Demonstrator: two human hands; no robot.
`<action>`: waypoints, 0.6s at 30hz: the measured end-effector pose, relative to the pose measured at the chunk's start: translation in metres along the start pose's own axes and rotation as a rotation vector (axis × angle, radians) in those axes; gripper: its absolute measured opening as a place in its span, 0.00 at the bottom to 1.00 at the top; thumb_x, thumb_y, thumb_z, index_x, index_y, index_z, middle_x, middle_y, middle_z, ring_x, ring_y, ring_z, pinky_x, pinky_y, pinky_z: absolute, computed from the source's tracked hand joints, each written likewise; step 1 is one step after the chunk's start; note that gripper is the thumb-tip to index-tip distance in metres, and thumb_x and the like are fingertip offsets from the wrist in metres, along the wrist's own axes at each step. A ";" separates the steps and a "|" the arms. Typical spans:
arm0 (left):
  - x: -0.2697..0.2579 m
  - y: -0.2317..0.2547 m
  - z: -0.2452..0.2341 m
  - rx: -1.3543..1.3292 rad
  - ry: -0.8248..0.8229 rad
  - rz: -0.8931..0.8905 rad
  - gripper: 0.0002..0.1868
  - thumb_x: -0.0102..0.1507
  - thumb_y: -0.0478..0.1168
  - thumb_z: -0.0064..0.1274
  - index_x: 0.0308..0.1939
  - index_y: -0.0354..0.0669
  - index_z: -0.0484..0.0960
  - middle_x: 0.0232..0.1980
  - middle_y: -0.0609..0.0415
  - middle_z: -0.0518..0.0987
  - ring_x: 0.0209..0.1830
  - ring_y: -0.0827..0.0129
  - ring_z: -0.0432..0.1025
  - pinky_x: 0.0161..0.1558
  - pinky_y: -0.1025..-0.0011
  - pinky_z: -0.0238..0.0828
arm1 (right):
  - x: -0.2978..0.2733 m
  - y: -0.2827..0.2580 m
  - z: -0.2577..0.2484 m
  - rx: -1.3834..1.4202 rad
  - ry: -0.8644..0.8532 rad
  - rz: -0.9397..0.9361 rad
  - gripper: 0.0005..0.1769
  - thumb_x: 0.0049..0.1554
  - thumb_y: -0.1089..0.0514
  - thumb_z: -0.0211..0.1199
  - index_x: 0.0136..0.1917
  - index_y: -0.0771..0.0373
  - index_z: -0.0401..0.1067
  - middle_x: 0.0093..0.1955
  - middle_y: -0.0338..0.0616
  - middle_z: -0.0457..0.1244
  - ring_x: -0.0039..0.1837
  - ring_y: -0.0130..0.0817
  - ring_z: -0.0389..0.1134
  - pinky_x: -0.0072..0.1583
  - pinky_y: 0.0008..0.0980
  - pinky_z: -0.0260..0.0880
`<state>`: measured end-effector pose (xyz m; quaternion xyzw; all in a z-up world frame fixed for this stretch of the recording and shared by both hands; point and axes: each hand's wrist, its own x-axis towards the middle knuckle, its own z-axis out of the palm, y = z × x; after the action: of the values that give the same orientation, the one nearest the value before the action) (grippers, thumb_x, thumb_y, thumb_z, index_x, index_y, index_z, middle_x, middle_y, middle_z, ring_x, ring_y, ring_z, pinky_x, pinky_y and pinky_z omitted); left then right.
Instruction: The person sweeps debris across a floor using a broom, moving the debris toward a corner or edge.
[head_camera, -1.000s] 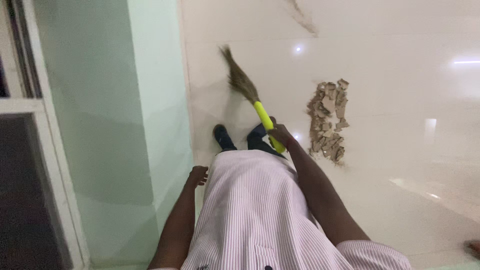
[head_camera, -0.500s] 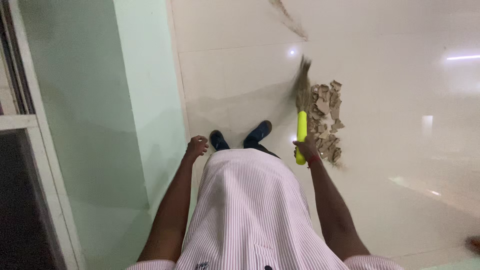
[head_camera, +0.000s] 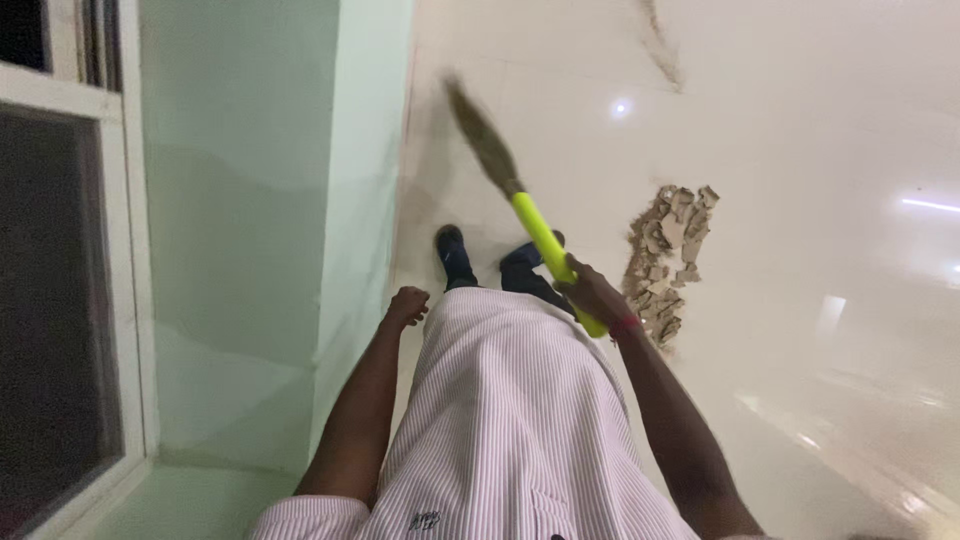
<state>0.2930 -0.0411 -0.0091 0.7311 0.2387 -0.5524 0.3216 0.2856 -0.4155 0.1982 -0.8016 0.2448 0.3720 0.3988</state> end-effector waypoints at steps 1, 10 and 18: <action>0.001 -0.004 0.002 -0.019 0.017 -0.001 0.22 0.64 0.50 0.49 0.52 0.36 0.82 0.40 0.47 0.85 0.32 0.63 0.79 0.35 0.64 0.79 | 0.003 -0.010 0.008 -0.017 -0.071 -0.061 0.27 0.61 0.51 0.62 0.72 0.59 0.64 0.38 0.46 0.66 0.33 0.32 0.67 0.34 0.32 0.67; 0.002 -0.043 -0.008 -0.088 -0.018 0.009 0.19 0.64 0.50 0.51 0.50 0.40 0.83 0.38 0.50 0.85 0.30 0.65 0.77 0.34 0.65 0.78 | 0.075 -0.026 0.109 0.652 -0.398 0.119 0.17 0.61 0.58 0.58 0.61 0.69 0.68 0.38 0.42 0.62 0.35 0.31 0.66 0.36 0.34 0.73; 0.016 -0.025 -0.036 0.068 -0.076 0.002 0.14 0.65 0.47 0.53 0.40 0.38 0.82 0.33 0.51 0.82 0.25 0.66 0.74 0.27 0.65 0.73 | 0.055 0.079 0.094 0.732 -0.076 0.319 0.24 0.60 0.58 0.59 0.69 0.55 0.64 0.39 0.41 0.63 0.34 0.31 0.64 0.35 0.32 0.67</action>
<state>0.3037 0.0020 -0.0226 0.7204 0.2067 -0.5870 0.3062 0.2260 -0.3878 0.0802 -0.5444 0.4674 0.3469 0.6041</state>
